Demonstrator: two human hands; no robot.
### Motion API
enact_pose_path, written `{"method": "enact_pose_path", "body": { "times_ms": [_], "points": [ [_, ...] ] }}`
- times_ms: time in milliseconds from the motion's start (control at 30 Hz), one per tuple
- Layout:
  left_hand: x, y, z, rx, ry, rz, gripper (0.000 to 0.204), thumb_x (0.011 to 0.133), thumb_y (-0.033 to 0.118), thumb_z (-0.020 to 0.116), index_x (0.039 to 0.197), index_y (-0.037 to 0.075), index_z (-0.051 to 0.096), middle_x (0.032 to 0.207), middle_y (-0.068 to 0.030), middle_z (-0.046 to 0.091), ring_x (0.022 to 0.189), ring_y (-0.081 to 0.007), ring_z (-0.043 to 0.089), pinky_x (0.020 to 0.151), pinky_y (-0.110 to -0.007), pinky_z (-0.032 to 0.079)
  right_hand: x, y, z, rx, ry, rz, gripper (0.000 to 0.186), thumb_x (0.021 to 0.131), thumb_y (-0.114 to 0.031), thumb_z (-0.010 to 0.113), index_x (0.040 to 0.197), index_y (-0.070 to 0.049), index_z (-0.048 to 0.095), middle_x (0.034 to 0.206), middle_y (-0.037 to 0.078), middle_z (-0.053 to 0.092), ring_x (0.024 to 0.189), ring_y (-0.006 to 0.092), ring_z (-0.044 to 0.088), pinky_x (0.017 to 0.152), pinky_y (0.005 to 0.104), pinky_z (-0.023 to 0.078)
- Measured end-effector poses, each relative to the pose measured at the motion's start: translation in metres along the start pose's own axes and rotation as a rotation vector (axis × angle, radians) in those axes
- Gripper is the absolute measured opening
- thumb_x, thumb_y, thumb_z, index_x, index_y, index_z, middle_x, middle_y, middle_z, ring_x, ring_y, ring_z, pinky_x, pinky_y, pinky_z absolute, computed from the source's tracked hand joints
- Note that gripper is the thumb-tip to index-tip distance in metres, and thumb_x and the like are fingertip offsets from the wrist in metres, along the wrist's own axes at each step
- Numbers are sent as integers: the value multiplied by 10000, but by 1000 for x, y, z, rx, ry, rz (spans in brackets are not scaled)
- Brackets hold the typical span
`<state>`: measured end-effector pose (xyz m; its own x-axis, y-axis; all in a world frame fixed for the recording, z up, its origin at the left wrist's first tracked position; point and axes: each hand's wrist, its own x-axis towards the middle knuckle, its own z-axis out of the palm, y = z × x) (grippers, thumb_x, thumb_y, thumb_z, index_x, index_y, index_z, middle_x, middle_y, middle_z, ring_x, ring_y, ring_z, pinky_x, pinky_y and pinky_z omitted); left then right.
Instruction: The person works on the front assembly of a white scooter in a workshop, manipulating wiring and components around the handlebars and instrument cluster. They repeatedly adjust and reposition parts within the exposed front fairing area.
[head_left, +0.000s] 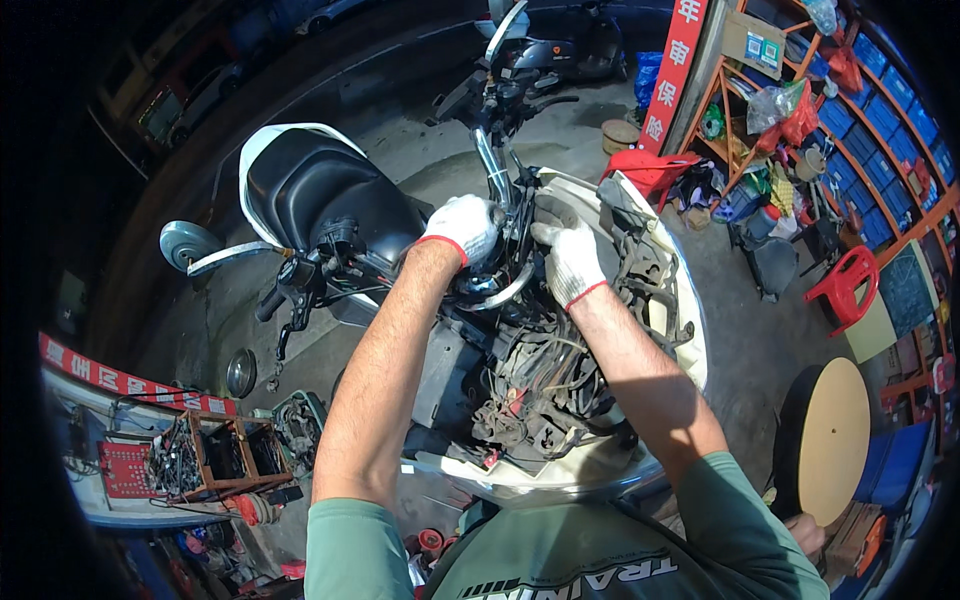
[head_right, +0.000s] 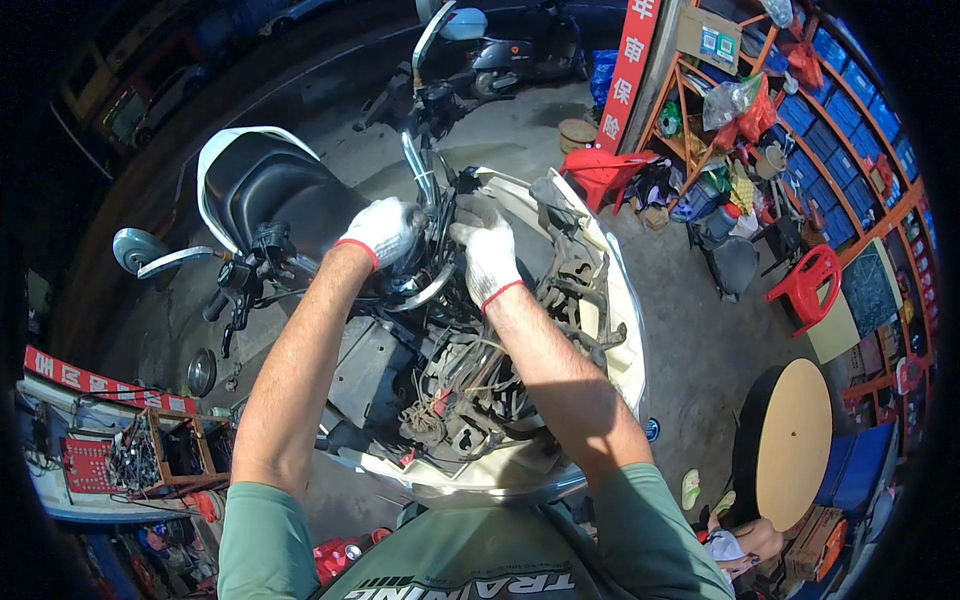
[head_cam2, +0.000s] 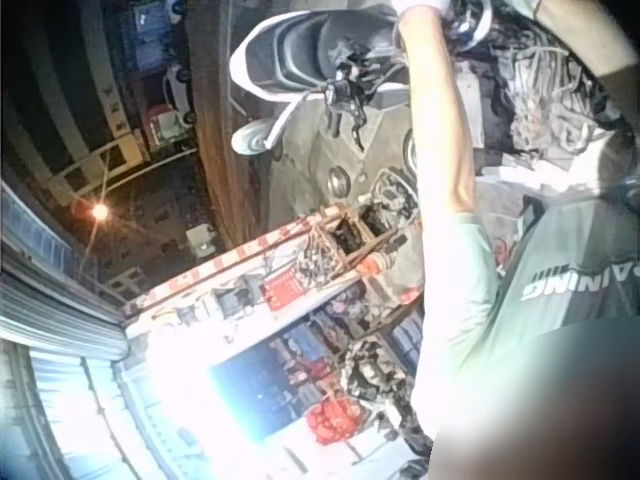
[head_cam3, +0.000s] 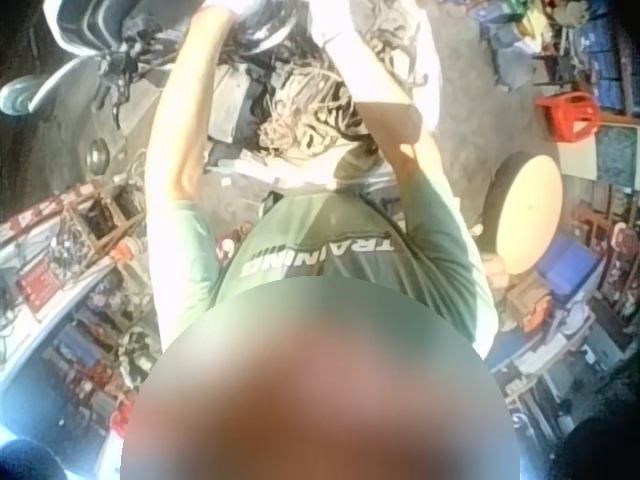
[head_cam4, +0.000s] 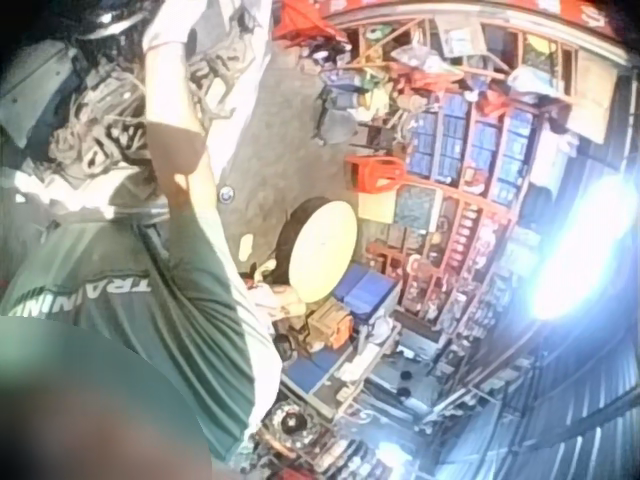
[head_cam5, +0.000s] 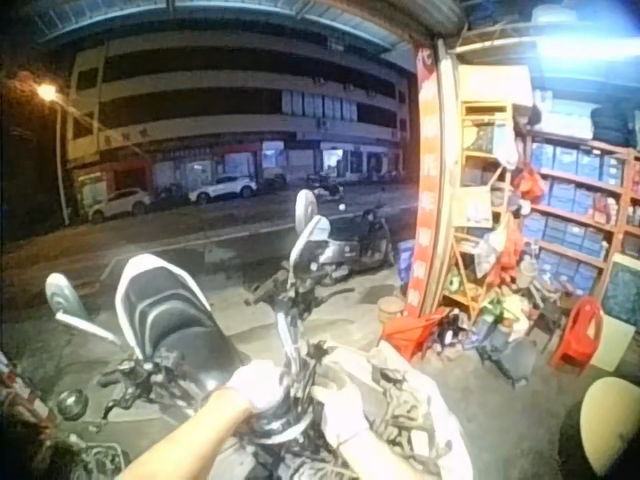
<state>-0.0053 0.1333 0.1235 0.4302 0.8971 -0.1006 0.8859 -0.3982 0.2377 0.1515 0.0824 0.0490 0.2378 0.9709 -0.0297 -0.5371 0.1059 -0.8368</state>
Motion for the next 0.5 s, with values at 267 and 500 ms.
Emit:
{"method": "enact_pose_path", "body": {
  "times_ms": [267,500],
  "points": [
    [4,3,-19,110,-189,-15,398,1009,357,568,1317,140,697,1133,-195,738,1031,-363,710,948,-447,540,25,-15,-10,-84,-160,179,502,845,102,593,1337,30,526,1115,122,667,923,180,626,833,302,513],
    [-3,-2,-17,106,-147,43,371,986,344,560,1240,130,726,1120,-194,738,1035,-367,705,925,-458,550,31,-23,-12,-185,-286,212,531,902,83,534,1416,-49,523,1196,74,682,978,159,648,835,301,519]
  ]
}}
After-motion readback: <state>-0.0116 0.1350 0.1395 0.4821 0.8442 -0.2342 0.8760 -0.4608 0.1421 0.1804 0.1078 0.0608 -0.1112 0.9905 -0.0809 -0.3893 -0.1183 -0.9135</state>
